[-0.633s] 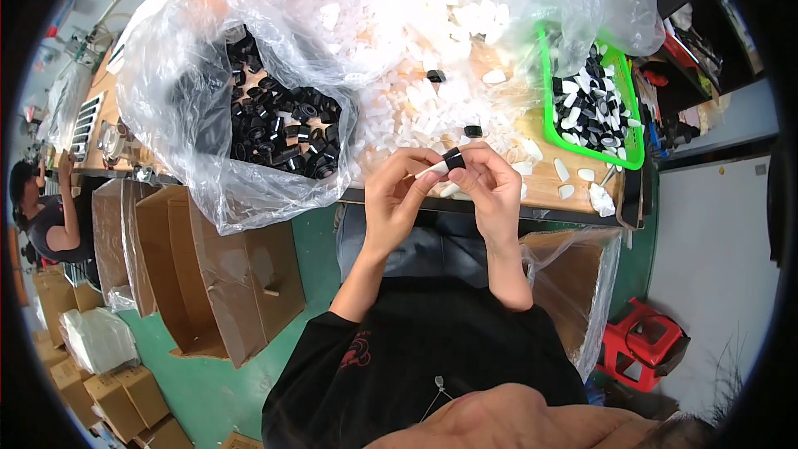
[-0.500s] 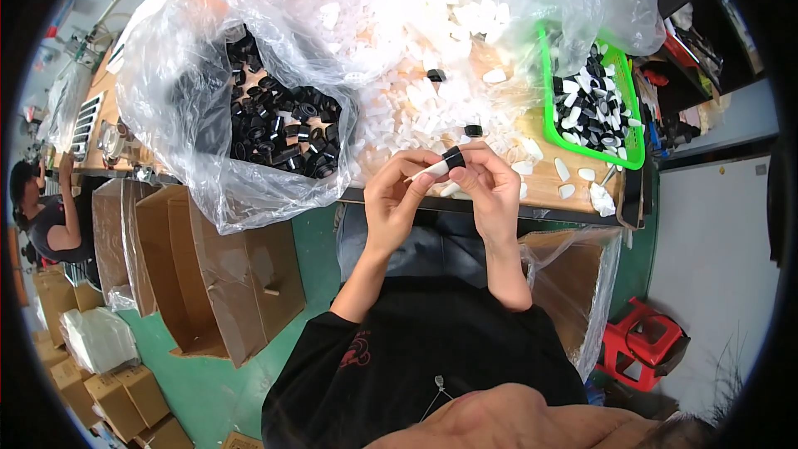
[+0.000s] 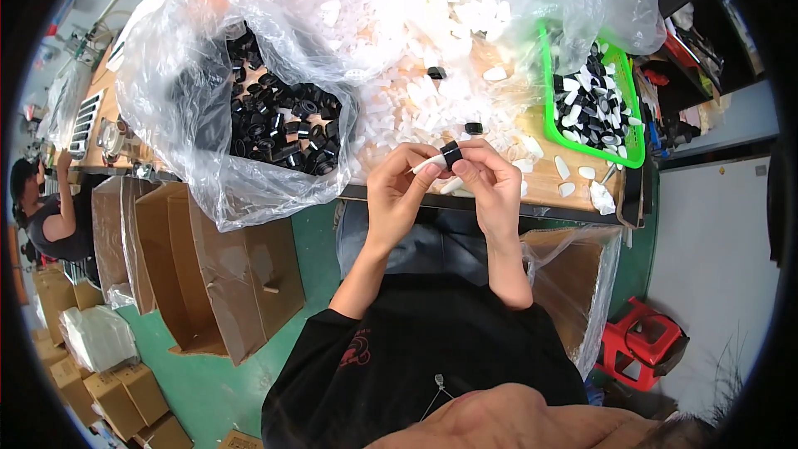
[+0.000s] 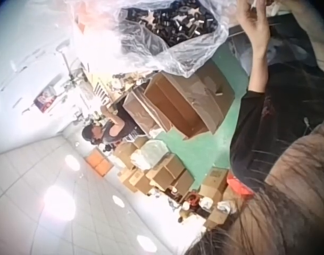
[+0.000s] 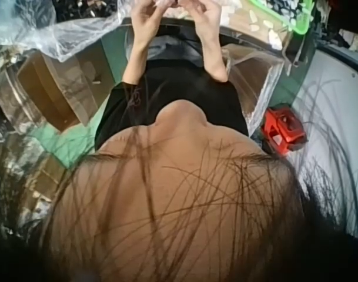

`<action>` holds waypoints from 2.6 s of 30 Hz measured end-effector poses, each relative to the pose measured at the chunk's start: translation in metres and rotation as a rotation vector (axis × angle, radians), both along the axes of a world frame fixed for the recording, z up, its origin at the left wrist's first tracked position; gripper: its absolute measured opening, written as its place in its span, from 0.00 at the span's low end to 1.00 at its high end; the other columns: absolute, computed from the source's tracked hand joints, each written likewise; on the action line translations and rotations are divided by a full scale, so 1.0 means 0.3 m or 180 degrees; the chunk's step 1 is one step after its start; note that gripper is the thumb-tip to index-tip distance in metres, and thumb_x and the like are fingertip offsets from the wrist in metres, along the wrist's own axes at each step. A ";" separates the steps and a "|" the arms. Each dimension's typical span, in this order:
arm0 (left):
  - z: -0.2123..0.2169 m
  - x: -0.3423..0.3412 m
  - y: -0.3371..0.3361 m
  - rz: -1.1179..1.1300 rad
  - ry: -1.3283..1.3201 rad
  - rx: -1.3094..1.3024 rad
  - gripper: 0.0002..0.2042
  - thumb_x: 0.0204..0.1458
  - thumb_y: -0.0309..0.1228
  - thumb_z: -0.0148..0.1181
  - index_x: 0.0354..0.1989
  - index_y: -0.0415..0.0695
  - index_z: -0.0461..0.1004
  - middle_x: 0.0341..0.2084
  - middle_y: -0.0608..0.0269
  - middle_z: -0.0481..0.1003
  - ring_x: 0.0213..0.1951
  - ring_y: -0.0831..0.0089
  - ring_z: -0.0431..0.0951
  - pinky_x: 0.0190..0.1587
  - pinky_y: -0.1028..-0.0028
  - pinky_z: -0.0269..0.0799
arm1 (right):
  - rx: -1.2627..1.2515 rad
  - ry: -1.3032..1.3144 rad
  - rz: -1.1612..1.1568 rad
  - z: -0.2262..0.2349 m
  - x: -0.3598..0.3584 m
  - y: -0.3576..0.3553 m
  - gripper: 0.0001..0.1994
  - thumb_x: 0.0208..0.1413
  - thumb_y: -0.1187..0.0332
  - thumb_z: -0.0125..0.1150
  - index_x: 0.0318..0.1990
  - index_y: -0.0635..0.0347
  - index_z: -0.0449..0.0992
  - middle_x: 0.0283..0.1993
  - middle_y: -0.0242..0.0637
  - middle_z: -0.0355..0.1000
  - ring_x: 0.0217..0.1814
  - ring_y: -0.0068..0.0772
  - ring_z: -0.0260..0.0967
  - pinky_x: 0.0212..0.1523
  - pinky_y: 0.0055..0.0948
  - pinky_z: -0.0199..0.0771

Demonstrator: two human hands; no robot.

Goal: Assembling small black plastic components by attaching white adhesive pads or pieces.

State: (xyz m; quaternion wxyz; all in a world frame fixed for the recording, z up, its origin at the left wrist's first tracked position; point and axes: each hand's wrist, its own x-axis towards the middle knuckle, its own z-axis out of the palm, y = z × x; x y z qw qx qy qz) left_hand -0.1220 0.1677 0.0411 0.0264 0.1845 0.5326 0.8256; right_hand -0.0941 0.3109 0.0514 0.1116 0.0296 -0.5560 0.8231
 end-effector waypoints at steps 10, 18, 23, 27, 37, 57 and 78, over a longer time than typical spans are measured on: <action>-0.038 -0.019 -0.029 -0.0457 -0.0434 0.0135 0.07 0.62 0.24 0.55 0.38 0.31 0.75 0.39 0.55 0.75 0.40 0.73 0.79 0.44 0.74 0.76 | 0.0238 -0.0045 -0.0135 -0.018 -0.006 0.008 0.06 0.57 0.79 0.63 0.40 0.72 0.77 0.47 0.37 0.71 0.46 0.24 0.71 0.50 0.22 0.70; -0.087 -0.045 -0.039 -0.0553 -0.0053 -0.0522 0.09 0.62 0.24 0.55 0.44 0.31 0.75 0.40 0.56 0.77 0.42 0.71 0.79 0.48 0.73 0.74 | 0.0263 -0.0012 -0.0252 -0.046 -0.008 0.024 0.06 0.56 0.80 0.64 0.40 0.73 0.76 0.47 0.38 0.70 0.46 0.24 0.71 0.48 0.23 0.72; -0.054 -0.045 -0.028 -0.0222 -0.0008 -0.0319 0.10 0.57 0.22 0.60 0.47 0.33 0.76 0.42 0.59 0.76 0.45 0.72 0.77 0.51 0.74 0.72 | 0.1947 0.0368 -0.0257 -0.001 -0.005 0.029 0.06 0.51 0.81 0.66 0.37 0.70 0.77 0.42 0.38 0.72 0.45 0.28 0.70 0.48 0.23 0.69; -0.108 -0.075 -0.055 -0.0578 0.0342 -0.0495 0.15 0.56 0.20 0.60 0.52 0.31 0.74 0.48 0.52 0.75 0.52 0.67 0.75 0.56 0.69 0.70 | 0.2369 0.0752 -0.0805 0.004 0.005 0.015 0.15 0.46 0.81 0.71 0.40 0.63 0.73 0.42 0.40 0.77 0.39 0.31 0.72 0.44 0.27 0.73; -0.193 -0.065 -0.079 -0.0357 0.0091 -0.0219 0.14 0.57 0.20 0.58 0.52 0.34 0.75 0.48 0.56 0.77 0.50 0.73 0.75 0.54 0.74 0.68 | 0.2792 0.1331 -0.0638 0.004 -0.002 0.030 0.18 0.45 0.81 0.71 0.43 0.61 0.71 0.43 0.39 0.77 0.39 0.35 0.74 0.37 0.27 0.74; -0.119 -0.092 -0.073 0.0537 0.0963 -0.1509 0.16 0.47 0.17 0.67 0.46 0.34 0.77 0.43 0.56 0.78 0.46 0.68 0.78 0.52 0.72 0.70 | 0.2859 0.0531 -0.1237 -0.053 -0.137 0.128 0.08 0.51 0.81 0.63 0.39 0.62 0.79 0.38 0.39 0.77 0.38 0.35 0.74 0.41 0.27 0.74; -0.058 -0.083 -0.041 0.0763 0.1522 -0.1473 0.16 0.42 0.18 0.70 0.42 0.36 0.78 0.38 0.53 0.79 0.41 0.60 0.80 0.45 0.69 0.74 | 0.3317 0.1842 -0.0667 0.023 -0.063 0.065 0.10 0.46 0.81 0.67 0.36 0.61 0.77 0.43 0.37 0.77 0.42 0.41 0.72 0.39 0.32 0.74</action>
